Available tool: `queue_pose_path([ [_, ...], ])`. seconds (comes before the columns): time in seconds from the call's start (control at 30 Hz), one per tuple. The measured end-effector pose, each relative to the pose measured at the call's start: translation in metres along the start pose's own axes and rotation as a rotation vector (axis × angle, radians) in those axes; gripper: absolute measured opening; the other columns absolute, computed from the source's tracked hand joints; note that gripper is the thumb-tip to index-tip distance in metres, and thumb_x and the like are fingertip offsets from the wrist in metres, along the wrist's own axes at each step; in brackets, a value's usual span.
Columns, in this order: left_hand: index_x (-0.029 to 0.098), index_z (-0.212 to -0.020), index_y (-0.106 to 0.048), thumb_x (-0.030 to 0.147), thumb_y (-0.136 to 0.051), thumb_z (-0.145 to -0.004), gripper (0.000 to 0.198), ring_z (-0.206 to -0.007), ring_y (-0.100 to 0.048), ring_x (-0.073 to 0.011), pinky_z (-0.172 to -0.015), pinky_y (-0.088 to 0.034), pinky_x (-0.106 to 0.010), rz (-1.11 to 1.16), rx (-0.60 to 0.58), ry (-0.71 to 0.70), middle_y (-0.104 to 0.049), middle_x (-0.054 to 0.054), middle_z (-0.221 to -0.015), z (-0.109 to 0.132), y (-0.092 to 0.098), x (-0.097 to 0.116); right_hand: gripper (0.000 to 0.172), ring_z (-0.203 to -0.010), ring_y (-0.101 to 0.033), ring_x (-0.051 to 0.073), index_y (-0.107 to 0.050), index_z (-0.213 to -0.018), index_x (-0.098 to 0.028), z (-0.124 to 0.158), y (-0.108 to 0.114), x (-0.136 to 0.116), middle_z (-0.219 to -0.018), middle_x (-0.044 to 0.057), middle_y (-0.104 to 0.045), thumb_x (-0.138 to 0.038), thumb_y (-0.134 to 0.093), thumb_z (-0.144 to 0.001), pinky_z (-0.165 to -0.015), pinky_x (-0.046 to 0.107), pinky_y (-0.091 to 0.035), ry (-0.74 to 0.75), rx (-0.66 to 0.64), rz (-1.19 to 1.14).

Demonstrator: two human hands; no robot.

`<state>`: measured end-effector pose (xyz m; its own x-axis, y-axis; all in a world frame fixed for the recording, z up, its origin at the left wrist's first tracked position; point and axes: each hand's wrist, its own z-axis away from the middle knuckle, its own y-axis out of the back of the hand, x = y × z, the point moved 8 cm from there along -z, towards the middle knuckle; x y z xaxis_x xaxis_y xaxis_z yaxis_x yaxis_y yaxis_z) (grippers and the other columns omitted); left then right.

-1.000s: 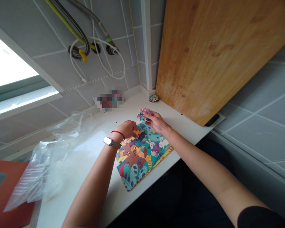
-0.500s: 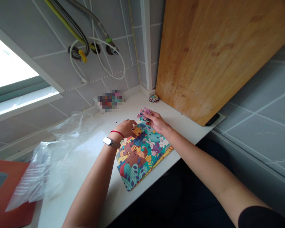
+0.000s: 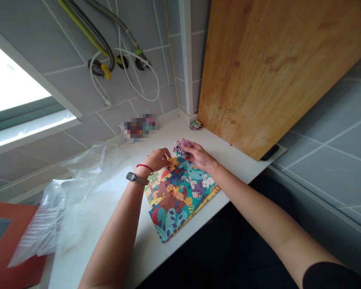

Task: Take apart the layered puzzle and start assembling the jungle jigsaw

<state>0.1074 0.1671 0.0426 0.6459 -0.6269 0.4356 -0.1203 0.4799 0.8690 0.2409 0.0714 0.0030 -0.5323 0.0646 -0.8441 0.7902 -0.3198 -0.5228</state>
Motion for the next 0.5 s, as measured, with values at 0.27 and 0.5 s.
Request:
queue_pose_path([
  [0.27, 0.02, -0.084, -0.056, 0.035, -0.072, -0.08, 0.022, -0.064, -0.068, -0.0153, -0.062, -0.055, -0.028, 0.574, 0.154, -0.124, -0.071, -0.002, -0.072, -0.002, 0.019, -0.002, 0.041, -0.078, -0.065, 0.013, -0.076, -0.095, -0.023, 0.001, -0.002, -0.001, -0.094, 0.0, -0.077, -0.046, -0.092, -0.065, -0.06, 0.019, -0.047, 0.066, 0.053, 0.213],
  [0.5, 0.018, -0.084, -0.058, 0.039, -0.079, -0.071, 0.032, -0.073, -0.072, -0.0155, -0.069, -0.058, -0.029, 0.827, 0.189, -0.149, -0.069, -0.001, -0.079, 0.0, 0.021, 0.014, 0.045, -0.084, -0.067, 0.015, -0.077, -0.095, -0.023, -0.002, 0.0, 0.001, -0.094, 0.001, -0.077, -0.048, -0.093, -0.062, -0.067, 0.021, -0.051, 0.063, 0.059, 0.18],
])
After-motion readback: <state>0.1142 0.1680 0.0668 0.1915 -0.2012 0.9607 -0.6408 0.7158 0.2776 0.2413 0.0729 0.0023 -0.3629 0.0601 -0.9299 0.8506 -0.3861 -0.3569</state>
